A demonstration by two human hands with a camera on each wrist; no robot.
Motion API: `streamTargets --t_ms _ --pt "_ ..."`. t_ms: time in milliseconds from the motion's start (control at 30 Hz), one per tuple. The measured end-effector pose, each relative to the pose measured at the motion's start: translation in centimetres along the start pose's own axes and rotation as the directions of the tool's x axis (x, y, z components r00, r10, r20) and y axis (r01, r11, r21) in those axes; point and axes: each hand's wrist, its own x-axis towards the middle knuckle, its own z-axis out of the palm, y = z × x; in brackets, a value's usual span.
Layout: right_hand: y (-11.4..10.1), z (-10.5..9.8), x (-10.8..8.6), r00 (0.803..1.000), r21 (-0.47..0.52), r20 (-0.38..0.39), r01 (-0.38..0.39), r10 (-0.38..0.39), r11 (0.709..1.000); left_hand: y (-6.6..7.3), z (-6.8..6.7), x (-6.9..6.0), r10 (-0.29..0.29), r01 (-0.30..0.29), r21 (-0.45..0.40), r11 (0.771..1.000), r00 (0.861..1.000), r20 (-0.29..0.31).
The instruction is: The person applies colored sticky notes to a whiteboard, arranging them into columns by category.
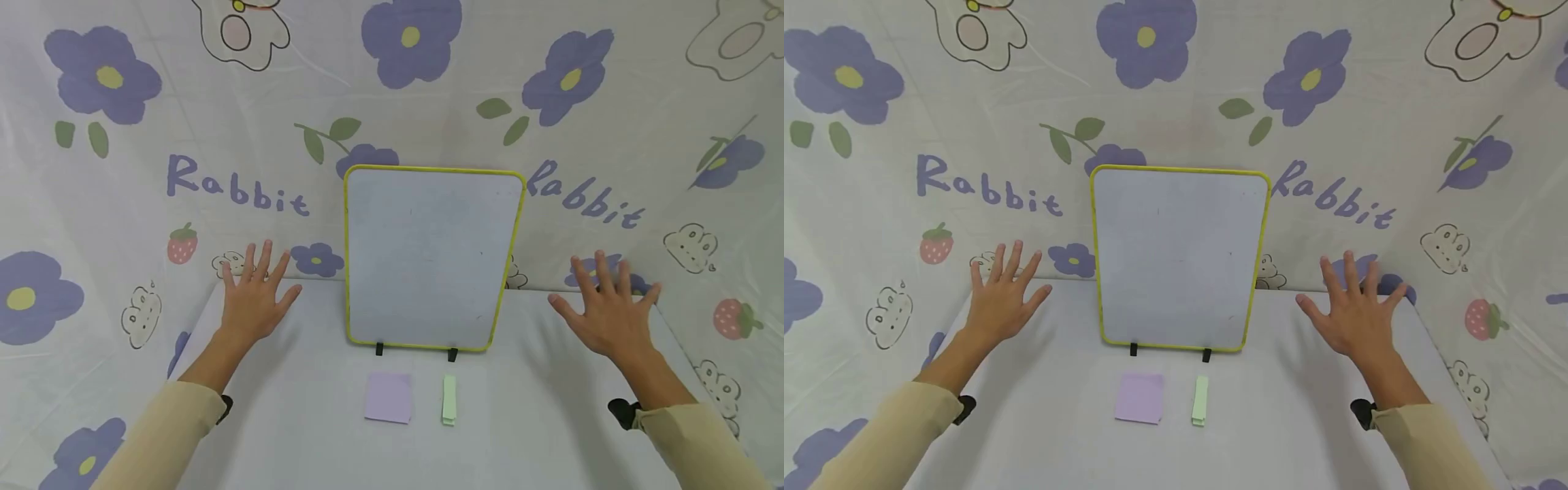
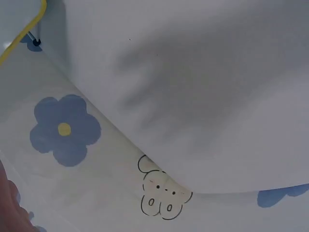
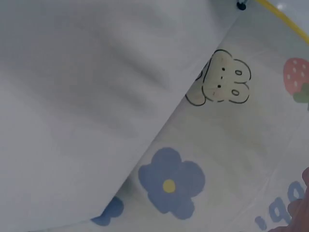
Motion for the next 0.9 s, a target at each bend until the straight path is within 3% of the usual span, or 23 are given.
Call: streamTargets --t_ms 167,500,900 --pt "-1.2 0.1 -0.9 0.999 0.010 0.000 0.042 -0.042 0.999 1.4 0.6 -1.0 0.063 -0.064 -0.036 0.997 0.997 -0.036" --pt "-3.9 0.8 -2.7 0.992 0.060 -0.002 0.128 -0.128 0.990 4.6 1.9 -3.1 0.179 -0.181 -0.064 0.981 0.983 -0.039" --pt "-7.1 2.9 -4.3 0.978 0.091 0.028 0.203 -0.207 0.975 9.5 4.6 -5.4 0.369 -0.381 -0.110 0.918 0.922 -0.117"
